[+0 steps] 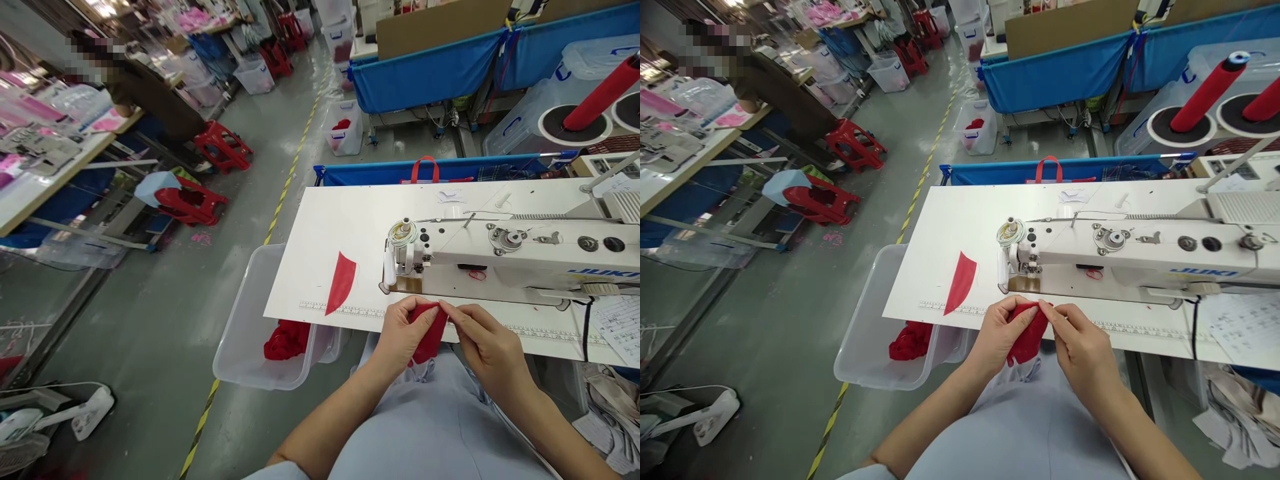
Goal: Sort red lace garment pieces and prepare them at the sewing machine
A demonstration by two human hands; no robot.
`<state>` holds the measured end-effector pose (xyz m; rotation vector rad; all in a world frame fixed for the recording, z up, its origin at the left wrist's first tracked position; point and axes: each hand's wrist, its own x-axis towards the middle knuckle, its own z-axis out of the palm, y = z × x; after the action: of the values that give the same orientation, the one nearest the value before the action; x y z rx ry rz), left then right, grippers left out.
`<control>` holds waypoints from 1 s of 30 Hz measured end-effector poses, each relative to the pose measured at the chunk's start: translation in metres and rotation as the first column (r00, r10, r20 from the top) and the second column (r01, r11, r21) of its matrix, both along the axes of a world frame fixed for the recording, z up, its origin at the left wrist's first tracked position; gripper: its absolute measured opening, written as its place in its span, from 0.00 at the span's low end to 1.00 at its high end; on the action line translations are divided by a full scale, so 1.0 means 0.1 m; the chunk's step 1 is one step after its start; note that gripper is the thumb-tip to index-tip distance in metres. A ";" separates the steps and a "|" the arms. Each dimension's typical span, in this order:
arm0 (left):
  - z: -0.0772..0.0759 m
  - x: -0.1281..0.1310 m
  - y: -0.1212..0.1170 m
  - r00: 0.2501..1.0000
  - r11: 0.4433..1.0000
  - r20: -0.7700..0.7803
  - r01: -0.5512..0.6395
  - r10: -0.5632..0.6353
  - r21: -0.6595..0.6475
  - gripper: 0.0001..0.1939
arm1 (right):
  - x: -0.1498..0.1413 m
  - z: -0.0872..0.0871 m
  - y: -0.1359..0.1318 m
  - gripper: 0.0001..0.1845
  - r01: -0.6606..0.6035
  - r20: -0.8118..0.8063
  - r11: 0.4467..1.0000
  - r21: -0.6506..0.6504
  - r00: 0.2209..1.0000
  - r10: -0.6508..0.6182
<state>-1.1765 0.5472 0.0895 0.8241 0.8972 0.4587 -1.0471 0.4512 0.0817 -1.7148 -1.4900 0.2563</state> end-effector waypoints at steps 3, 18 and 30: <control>0.00 -0.01 0.01 0.999 0.999 0.031 0.008 -0.007 -0.039 0.22 | -0.05 0.02 0.03 0.18 0.016 -0.318 1.000 -0.024 0.948 -0.023; -0.01 -0.02 0.00 0.998 0.993 0.054 0.018 -0.012 -0.116 0.23 | 0.01 0.02 0.01 0.16 0.013 -0.365 1.000 -0.025 0.931 -0.021; 0.03 -0.03 -0.03 0.999 0.995 -0.051 0.023 -0.018 0.096 0.20 | -0.06 0.06 -0.02 0.20 0.008 0.014 0.999 0.047 1.000 -0.009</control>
<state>-1.1794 0.5440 0.0929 0.9359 0.9177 0.4680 -1.0529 0.4494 0.0879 -1.6886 -1.4870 0.2035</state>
